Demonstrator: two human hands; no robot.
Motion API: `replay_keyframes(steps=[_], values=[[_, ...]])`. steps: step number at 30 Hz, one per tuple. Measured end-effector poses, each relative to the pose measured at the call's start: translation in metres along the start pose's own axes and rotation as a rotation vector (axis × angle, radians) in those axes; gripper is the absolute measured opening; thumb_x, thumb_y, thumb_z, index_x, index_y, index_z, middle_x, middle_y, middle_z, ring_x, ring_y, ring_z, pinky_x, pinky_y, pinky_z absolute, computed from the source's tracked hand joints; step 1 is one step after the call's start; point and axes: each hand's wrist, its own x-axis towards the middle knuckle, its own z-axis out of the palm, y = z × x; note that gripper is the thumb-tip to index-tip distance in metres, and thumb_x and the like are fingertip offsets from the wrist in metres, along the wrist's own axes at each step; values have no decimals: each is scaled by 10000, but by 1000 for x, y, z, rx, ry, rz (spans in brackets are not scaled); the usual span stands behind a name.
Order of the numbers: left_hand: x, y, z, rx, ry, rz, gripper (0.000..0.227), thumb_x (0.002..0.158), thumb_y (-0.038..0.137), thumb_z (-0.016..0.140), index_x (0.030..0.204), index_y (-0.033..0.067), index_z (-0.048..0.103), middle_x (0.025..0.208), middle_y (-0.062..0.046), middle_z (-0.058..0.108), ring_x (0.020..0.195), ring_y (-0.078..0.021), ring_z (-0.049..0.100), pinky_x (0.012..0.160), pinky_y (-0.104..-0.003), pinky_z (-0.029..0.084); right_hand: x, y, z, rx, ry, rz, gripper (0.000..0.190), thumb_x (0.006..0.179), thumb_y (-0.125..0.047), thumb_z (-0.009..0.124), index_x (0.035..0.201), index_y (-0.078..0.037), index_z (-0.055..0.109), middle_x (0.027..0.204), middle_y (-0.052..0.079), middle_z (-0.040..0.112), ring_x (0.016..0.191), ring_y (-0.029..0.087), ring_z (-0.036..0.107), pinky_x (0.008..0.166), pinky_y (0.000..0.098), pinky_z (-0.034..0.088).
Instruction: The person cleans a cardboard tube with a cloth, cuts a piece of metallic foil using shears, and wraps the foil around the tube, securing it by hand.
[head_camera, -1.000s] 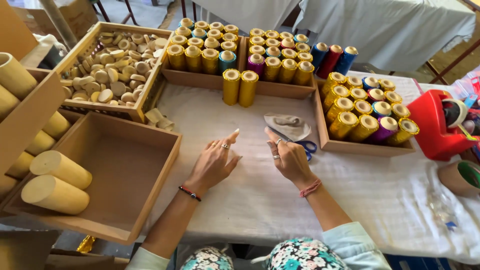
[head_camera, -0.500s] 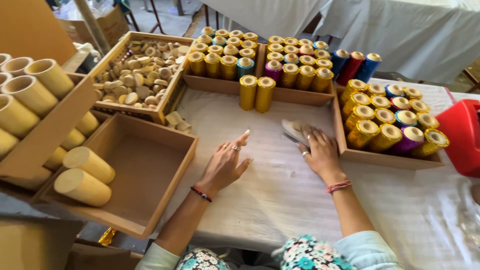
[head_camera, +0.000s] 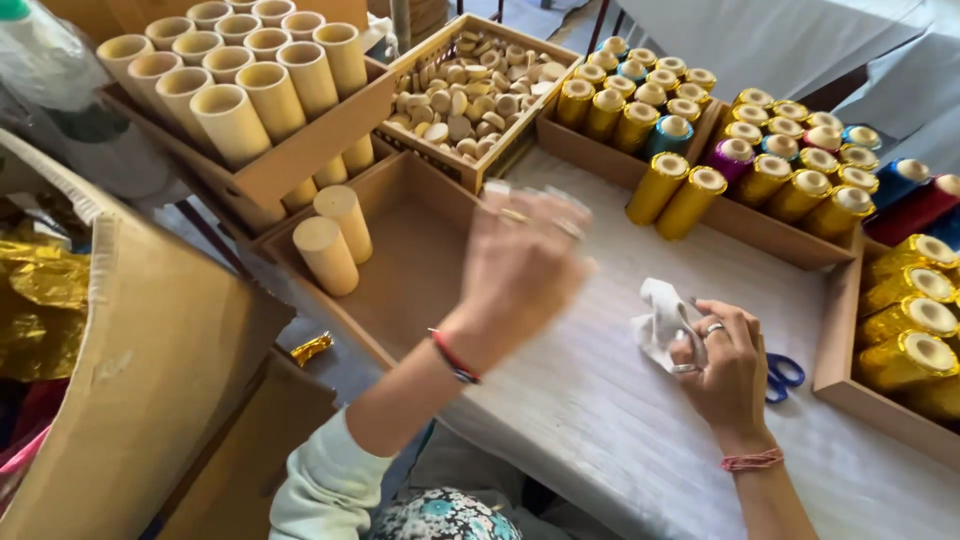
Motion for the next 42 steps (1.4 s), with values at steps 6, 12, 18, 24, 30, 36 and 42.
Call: replay_keyframes(steps=[6, 12, 18, 24, 30, 36, 42], values=[[-26, -133, -3, 806, -145, -640, 676, 758, 676, 660, 1121, 109, 721, 1271, -129, 640, 1160, -333, 610, 995, -541, 404, -11, 15, 2, 382, 37, 194, 246, 967, -181, 585, 786, -14, 584, 1051, 137, 702, 899, 243, 611, 829, 361, 497], [-53, -181, 8, 681, -357, -762, 762, 802, 551, 769, 1336, 40, 587, 1287, -178, 613, 1206, -370, 590, 982, -542, 442, -18, 31, 17, 655, -91, 705, 402, 1085, -281, 560, 772, -29, 558, 670, 37, 514, 641, 75, 401, 559, 277, 347], [-13, -83, -31, 338, 79, -300, 560, 831, 262, 849, 1278, 73, 568, 1229, -146, 611, 1102, -355, 638, 920, -439, 520, -22, 49, 24, 979, 37, 842, 271, 1096, -234, 551, 914, -39, 597, 759, -37, 479, 679, 64, 392, 576, 241, 319], [15, 55, 44, -620, -86, -62, 538, 817, 257, 817, 1229, 91, 514, 1144, -145, 598, 1036, -329, 640, 837, -418, 580, -16, 49, 18, 1431, 175, 961, 156, 991, -158, 514, 1090, -50, 567, 1006, 70, 632, 891, 157, 656, 783, 292, 571], [10, 102, 140, -788, -35, 132, 515, 903, 276, 763, 1258, 35, 478, 1197, -175, 564, 1014, -399, 623, 801, -457, 559, -23, 78, 26, 1596, 455, 1023, 212, 1014, -129, 585, 1208, -59, 538, 1094, 79, 636, 936, 157, 633, 806, 286, 556], [22, 66, 192, -1212, -433, -545, 425, 1042, 406, 462, 901, 12, 540, 708, -138, 584, 642, -299, 617, 580, -403, 509, -13, 21, 9, 976, 387, 748, 299, 999, -144, 646, 1226, -59, 471, 1060, 87, 642, 913, 138, 646, 761, 280, 572], [-16, 53, 248, -1308, -331, -641, 467, 1089, 431, 442, 904, 19, 562, 785, -140, 591, 678, -261, 577, 580, -391, 495, -19, 24, 39, 487, 260, 482, 332, 983, -149, 674, 1222, -33, 474, 1008, 72, 647, 781, 123, 665, 695, 262, 565]])
